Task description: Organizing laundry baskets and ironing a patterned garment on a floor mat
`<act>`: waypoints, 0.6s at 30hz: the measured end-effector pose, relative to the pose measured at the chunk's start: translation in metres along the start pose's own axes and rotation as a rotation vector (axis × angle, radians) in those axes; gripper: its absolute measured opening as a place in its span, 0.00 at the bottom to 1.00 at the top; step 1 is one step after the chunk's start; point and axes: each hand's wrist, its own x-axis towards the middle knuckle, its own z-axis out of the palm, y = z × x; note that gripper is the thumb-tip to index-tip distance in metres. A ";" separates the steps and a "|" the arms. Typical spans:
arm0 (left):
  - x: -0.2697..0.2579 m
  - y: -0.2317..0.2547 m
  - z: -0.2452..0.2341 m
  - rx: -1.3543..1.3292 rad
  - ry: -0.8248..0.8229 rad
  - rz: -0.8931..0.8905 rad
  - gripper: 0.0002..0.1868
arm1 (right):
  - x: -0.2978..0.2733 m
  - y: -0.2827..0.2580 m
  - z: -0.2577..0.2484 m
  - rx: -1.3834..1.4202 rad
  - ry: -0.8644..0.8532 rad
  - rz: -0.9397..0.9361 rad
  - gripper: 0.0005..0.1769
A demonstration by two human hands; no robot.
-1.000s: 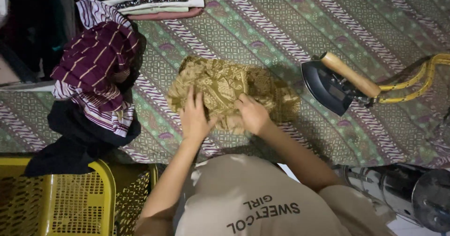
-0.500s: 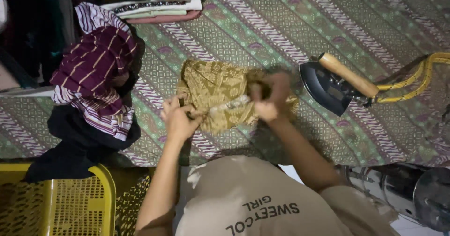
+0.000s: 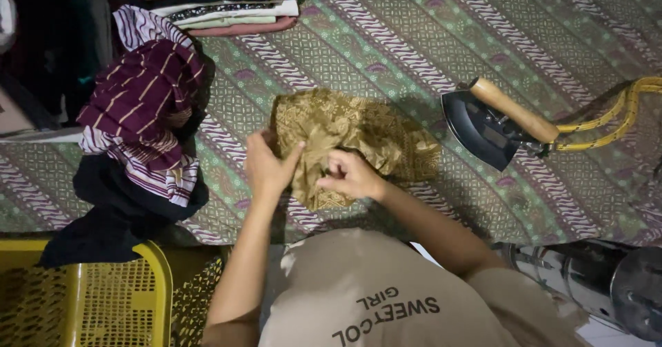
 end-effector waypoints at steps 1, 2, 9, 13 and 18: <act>0.001 0.013 -0.009 0.000 -0.001 -0.005 0.44 | 0.000 0.013 0.002 0.001 -0.004 0.003 0.24; 0.003 0.025 -0.018 0.005 -0.028 -0.115 0.43 | -0.001 0.026 0.004 -0.113 0.071 0.012 0.22; 0.011 0.011 0.011 -0.015 -0.109 -0.183 0.18 | 0.000 0.019 0.006 0.242 -0.057 0.604 0.33; 0.004 0.040 -0.008 -0.331 -0.272 -0.106 0.19 | -0.001 0.065 0.015 0.234 0.092 0.463 0.15; 0.041 0.008 -0.063 -1.512 -0.042 -0.419 0.12 | -0.026 0.206 -0.100 0.856 0.166 -0.050 0.22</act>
